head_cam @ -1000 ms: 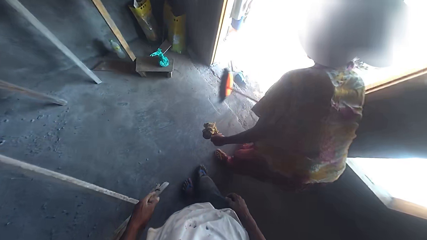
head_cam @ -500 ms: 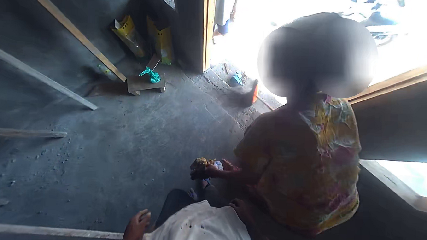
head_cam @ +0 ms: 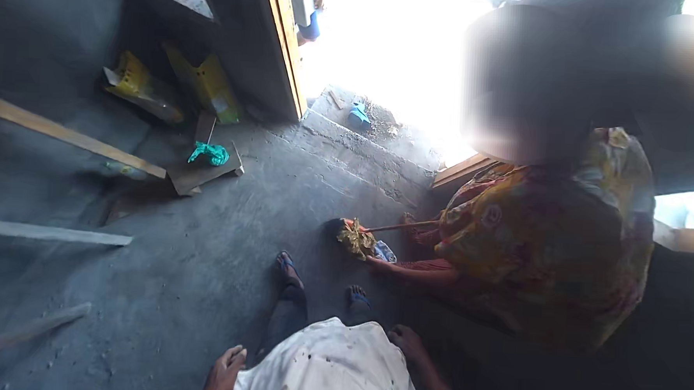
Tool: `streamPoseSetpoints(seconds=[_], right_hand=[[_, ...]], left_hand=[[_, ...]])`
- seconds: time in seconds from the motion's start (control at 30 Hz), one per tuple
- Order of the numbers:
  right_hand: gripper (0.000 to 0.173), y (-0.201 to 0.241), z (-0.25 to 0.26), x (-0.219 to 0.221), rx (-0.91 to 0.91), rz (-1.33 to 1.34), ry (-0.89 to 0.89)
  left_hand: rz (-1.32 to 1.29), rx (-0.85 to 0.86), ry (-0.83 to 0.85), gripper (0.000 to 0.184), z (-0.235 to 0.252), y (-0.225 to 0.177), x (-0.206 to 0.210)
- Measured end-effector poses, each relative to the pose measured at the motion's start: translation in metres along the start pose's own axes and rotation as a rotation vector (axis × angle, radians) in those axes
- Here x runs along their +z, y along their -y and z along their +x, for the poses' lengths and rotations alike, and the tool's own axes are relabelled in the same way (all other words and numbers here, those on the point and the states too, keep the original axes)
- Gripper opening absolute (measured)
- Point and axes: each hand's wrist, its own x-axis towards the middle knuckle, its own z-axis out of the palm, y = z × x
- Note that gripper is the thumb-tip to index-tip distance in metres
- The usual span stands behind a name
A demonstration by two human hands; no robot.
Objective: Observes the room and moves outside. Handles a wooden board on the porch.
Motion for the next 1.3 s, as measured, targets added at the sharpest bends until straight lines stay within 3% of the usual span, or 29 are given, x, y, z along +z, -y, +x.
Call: streamPoseSetpoints(seconds=[0.23,0.37,0.6,0.73,0.9,1.07,1.17,1.3], right_hand=[[0.038,0.131,0.006,0.049,-0.036,0.047,-0.028],[0.035,0.188,0.003,0.052,-0.071,0.124,-0.098],[0.033,0.259,0.018,0.035,-0.101,0.274,-0.177],[0.032,0.293,0.036,0.028,-0.066,0.315,-0.112],[0.03,0.318,0.047,0.019,0.007,0.329,-0.018],[0.032,0.34,0.058,0.008,0.037,0.344,0.007],[0.035,0.354,0.058,-0.001,0.09,0.404,0.0],[0.034,0.383,0.058,-0.011,0.158,0.509,-0.05]], left_hand=[[-0.082,0.016,-0.094,0.045,0.078,-0.049,-0.161],[-0.059,0.033,-0.116,0.043,0.117,-0.084,-0.216],[0.066,0.07,0.004,0.04,0.177,-0.169,-0.214],[0.188,0.099,0.082,0.04,0.202,-0.221,-0.207],[0.285,0.047,0.126,0.042,0.219,-0.295,-0.24],[0.216,0.11,0.014,0.039,0.262,-0.369,-0.276],[0.19,0.136,0.016,0.039,0.282,-0.405,-0.281],[0.288,0.158,0.137,0.039,0.313,-0.442,-0.274]])
